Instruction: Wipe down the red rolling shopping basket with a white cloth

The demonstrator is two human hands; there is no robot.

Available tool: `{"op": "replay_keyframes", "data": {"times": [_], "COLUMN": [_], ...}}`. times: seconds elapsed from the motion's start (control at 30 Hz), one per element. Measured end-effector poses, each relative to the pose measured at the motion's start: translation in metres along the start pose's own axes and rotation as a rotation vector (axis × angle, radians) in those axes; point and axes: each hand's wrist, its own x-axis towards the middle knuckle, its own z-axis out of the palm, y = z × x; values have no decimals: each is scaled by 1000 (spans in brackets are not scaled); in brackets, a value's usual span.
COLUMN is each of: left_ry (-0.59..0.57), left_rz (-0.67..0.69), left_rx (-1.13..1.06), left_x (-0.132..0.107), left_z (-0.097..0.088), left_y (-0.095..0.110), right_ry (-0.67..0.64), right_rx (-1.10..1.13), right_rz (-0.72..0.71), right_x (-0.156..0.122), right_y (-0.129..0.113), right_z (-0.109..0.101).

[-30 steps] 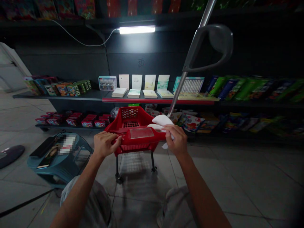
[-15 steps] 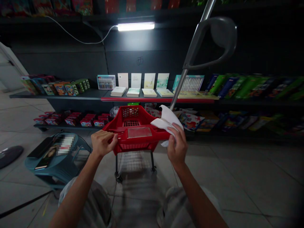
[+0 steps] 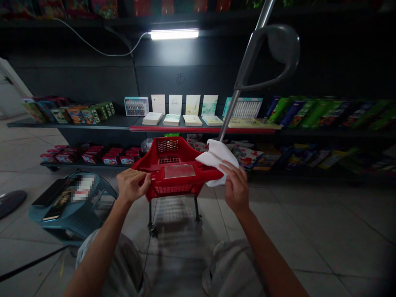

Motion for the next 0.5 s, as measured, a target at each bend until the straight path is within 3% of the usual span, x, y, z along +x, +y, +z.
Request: {"op": "replay_keyframes", "data": {"times": [0.1, 0.2, 0.33, 0.5], "left_ry": [-1, -3, -5, -14], "left_rz": [-16, -29, -44, -44], "left_rx": [-2, -7, -9, 5], "left_x": [-1, -1, -3, -3], "left_z": [0, 0, 1, 1], "left_y": [0, 0, 0, 1], "right_ry": [30, -34, -189, -351], "right_rx": [-74, -57, 81, 386], "right_rz": [26, 8, -42, -149], "right_x": [1, 11, 32, 54], "right_y": [11, 2, -40, -106], "right_z": [-9, -16, -12, 23]}}
